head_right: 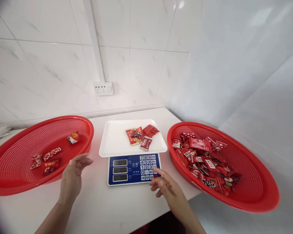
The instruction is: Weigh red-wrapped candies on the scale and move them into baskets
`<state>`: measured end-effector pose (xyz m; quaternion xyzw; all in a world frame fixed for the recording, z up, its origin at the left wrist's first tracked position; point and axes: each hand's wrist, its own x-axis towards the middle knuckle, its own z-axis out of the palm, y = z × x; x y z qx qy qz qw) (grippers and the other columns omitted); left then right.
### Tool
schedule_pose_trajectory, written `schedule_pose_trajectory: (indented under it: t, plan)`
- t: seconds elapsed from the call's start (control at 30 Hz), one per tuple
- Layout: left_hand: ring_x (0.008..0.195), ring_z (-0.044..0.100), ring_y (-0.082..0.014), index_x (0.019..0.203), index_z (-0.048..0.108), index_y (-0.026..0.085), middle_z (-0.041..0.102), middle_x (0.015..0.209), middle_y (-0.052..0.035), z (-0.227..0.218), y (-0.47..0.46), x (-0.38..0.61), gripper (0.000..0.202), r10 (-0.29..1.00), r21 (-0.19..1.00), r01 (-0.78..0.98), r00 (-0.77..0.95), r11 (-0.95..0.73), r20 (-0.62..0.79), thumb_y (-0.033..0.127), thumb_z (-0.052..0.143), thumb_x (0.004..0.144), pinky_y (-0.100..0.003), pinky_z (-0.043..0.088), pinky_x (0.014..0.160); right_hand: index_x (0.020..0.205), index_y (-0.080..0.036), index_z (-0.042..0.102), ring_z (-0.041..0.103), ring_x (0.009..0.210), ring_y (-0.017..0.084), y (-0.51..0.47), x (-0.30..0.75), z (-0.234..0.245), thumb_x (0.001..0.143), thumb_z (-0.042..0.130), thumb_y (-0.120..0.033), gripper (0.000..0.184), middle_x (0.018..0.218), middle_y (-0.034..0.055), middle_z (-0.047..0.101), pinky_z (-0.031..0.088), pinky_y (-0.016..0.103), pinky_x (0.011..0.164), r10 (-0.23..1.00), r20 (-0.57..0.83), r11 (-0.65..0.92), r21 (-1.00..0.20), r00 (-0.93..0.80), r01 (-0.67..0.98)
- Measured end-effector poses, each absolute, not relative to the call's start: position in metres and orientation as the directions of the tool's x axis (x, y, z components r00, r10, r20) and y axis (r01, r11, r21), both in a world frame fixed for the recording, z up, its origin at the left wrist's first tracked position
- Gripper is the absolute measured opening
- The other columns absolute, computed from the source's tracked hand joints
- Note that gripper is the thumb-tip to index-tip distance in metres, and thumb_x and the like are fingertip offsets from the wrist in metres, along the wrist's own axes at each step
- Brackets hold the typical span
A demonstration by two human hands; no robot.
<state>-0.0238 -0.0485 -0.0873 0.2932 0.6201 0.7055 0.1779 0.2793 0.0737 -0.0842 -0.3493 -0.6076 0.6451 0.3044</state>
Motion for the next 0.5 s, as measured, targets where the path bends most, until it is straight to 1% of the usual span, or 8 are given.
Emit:
schedule_pose_trajectory:
  t: [0.07, 0.13, 0.2, 0.3, 0.33, 0.4, 0.43, 0.5]
  plan:
    - [0.083, 0.061, -0.0181, 0.097, 0.061, 0.016, 0.066, 0.08, -0.0058, -0.082, -0.047, -0.03, 0.045, 0.597, 0.981, 0.021, -0.791, -0.193, 0.135, 0.053, 0.038, 0.086, -0.036, 0.048, 0.083, 0.112, -0.019, 0.058, 0.061, 0.067, 0.02, 0.069, 0.273, -0.102, 0.08, 0.053, -0.056, 0.049, 0.074, 0.0059, 0.066, 0.049, 0.032, 0.058, 0.799, -0.12, -0.055, -0.99, -0.589, 0.127]
    - [0.08, 0.061, -0.0175, 0.093, 0.062, 0.015, 0.066, 0.079, -0.0059, -0.075, -0.045, -0.038, 0.043, 0.544, 0.976, -0.039, -0.835, -0.216, 0.087, 0.052, 0.042, 0.085, -0.035, 0.049, 0.081, 0.105, -0.018, 0.062, 0.059, 0.063, 0.019, 0.067, 0.271, -0.117, 0.08, 0.053, -0.056, 0.046, 0.066, 0.0032, 0.063, 0.049, 0.031, 0.056, 0.803, -0.138, -0.042, -0.983, -0.579, 0.177]
    - [0.077, 0.061, -0.016, 0.092, 0.061, 0.016, 0.065, 0.081, -0.0052, -0.068, -0.045, -0.048, 0.038, 0.45, 0.965, -0.07, -0.891, -0.253, 0.053, 0.05, 0.048, 0.082, -0.034, 0.051, 0.076, 0.098, -0.018, 0.064, 0.058, 0.061, 0.018, 0.067, 0.271, -0.128, 0.078, 0.053, -0.057, 0.045, 0.063, 0.0019, 0.06, 0.048, 0.03, 0.055, 0.812, -0.131, -0.017, -0.98, -0.568, 0.201]
    - [0.073, 0.061, -0.0122, 0.095, 0.059, 0.02, 0.064, 0.087, -0.0023, -0.06, -0.053, -0.067, 0.028, 0.3, 0.955, -0.066, -0.954, -0.29, 0.025, 0.041, 0.058, 0.077, -0.029, 0.051, 0.071, 0.094, -0.019, 0.066, 0.057, 0.06, 0.018, 0.068, 0.273, -0.138, 0.077, 0.052, -0.06, 0.046, 0.061, 0.0016, 0.058, 0.048, 0.03, 0.054, 0.817, -0.102, 0.022, -0.978, -0.567, 0.207]
    - [0.073, 0.061, -0.0115, 0.097, 0.057, 0.022, 0.063, 0.089, -0.0017, -0.058, -0.057, -0.074, 0.028, 0.259, 0.956, -0.049, -0.965, -0.288, 0.029, 0.038, 0.06, 0.075, -0.028, 0.051, 0.071, 0.093, -0.02, 0.066, 0.057, 0.059, 0.018, 0.068, 0.274, -0.14, 0.076, 0.052, -0.061, 0.047, 0.06, 0.0013, 0.058, 0.048, 0.03, 0.054, 0.821, -0.096, 0.028, -0.978, -0.562, 0.209]
    - [0.078, 0.061, -0.0123, 0.102, 0.054, 0.025, 0.061, 0.094, -0.0019, -0.056, -0.07, -0.089, 0.033, 0.2, 0.969, 0.014, -0.978, -0.246, 0.065, 0.035, 0.063, 0.072, -0.029, 0.052, 0.073, 0.091, -0.02, 0.066, 0.056, 0.057, 0.018, 0.067, 0.275, -0.142, 0.074, 0.053, -0.062, 0.047, 0.06, 0.0011, 0.057, 0.048, 0.03, 0.054, 0.823, -0.102, 0.025, -0.976, -0.559, 0.215]
    - [0.082, 0.061, -0.0138, 0.106, 0.051, 0.025, 0.06, 0.097, -0.0028, -0.055, -0.078, -0.097, 0.037, 0.167, 0.98, 0.082, -0.979, -0.183, 0.113, 0.035, 0.063, 0.072, -0.031, 0.053, 0.074, 0.091, -0.021, 0.066, 0.056, 0.057, 0.018, 0.067, 0.275, -0.142, 0.074, 0.054, -0.061, 0.046, 0.06, 0.0011, 0.057, 0.048, 0.03, 0.054, 0.827, -0.104, 0.02, -0.977, -0.553, 0.213]
    - [0.09, 0.06, -0.0189, 0.113, 0.046, 0.024, 0.056, 0.103, -0.0056, -0.055, -0.096, -0.112, 0.043, 0.101, 0.964, 0.263, -0.96, 0.021, 0.26, 0.038, 0.059, 0.075, -0.038, 0.054, 0.077, 0.09, -0.021, 0.066, 0.055, 0.057, 0.018, 0.065, 0.276, -0.142, 0.075, 0.055, -0.06, 0.043, 0.061, 0.0008, 0.057, 0.048, 0.029, 0.055, 0.846, -0.091, 0.014, -0.981, -0.525, 0.192]
